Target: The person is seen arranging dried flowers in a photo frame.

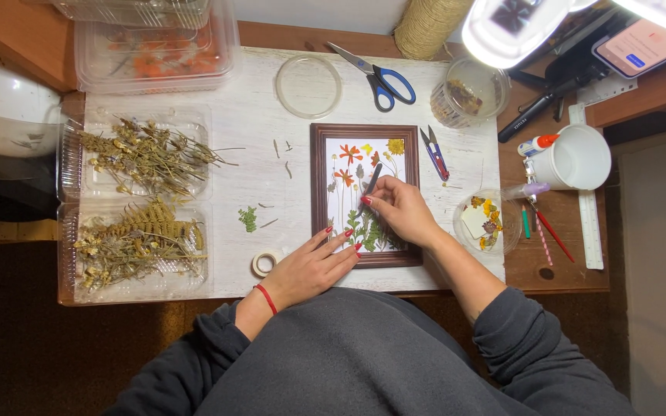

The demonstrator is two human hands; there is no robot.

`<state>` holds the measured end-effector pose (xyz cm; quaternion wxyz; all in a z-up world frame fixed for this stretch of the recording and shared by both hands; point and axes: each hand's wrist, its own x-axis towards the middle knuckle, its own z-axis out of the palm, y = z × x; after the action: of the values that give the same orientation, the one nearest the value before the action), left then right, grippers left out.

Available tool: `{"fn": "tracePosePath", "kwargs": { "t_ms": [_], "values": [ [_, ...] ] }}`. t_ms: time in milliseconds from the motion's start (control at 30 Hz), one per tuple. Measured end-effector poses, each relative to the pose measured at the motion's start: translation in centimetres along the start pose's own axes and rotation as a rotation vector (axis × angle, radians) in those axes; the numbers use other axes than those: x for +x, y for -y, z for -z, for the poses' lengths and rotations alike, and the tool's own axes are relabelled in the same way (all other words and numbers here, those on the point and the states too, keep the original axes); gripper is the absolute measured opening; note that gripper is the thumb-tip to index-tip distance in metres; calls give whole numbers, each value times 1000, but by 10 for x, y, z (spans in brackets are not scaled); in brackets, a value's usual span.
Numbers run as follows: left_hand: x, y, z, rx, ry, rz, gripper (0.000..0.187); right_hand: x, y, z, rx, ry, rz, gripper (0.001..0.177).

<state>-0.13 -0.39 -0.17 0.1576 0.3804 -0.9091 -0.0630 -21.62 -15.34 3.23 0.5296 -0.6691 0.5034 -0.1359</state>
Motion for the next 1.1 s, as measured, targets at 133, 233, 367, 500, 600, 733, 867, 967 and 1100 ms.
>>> {"fn": "tracePosePath", "kwargs": {
  "t_ms": [133, 233, 367, 500, 600, 733, 867, 967, 1100],
  "values": [
    [0, -1, 1, -4, -6, 6, 39, 2, -2, 1, 28, 7, 13, 14],
    [0, -1, 5, 7, -12, 3, 38, 3, -8, 4, 65, 6, 15, 13],
    [-4, 1, 6, -1, -51, -8, 38, 7, -20, 14, 179, 16, -5, 14],
    [-16, 8, 9, -110, -244, 10, 33, 9, -38, 34, 337, 19, 35, 12],
    [-38, 14, 20, -140, -342, 113, 28, 9, -28, 45, 407, -14, 0, 9],
    [-72, 12, 38, -148, -363, 348, 21, 9, -2, 47, 552, -95, -140, 6],
    [-87, 0, 64, -125, -374, 466, 21, 15, 12, 41, 620, -57, -168, 7],
    [-95, -5, 67, -99, -394, 534, 21, 27, 18, 27, 597, -1, -159, 6],
    [-103, -11, 59, -47, -388, 601, 22, 42, 29, -8, 453, 97, -135, 5]
  ]
}}
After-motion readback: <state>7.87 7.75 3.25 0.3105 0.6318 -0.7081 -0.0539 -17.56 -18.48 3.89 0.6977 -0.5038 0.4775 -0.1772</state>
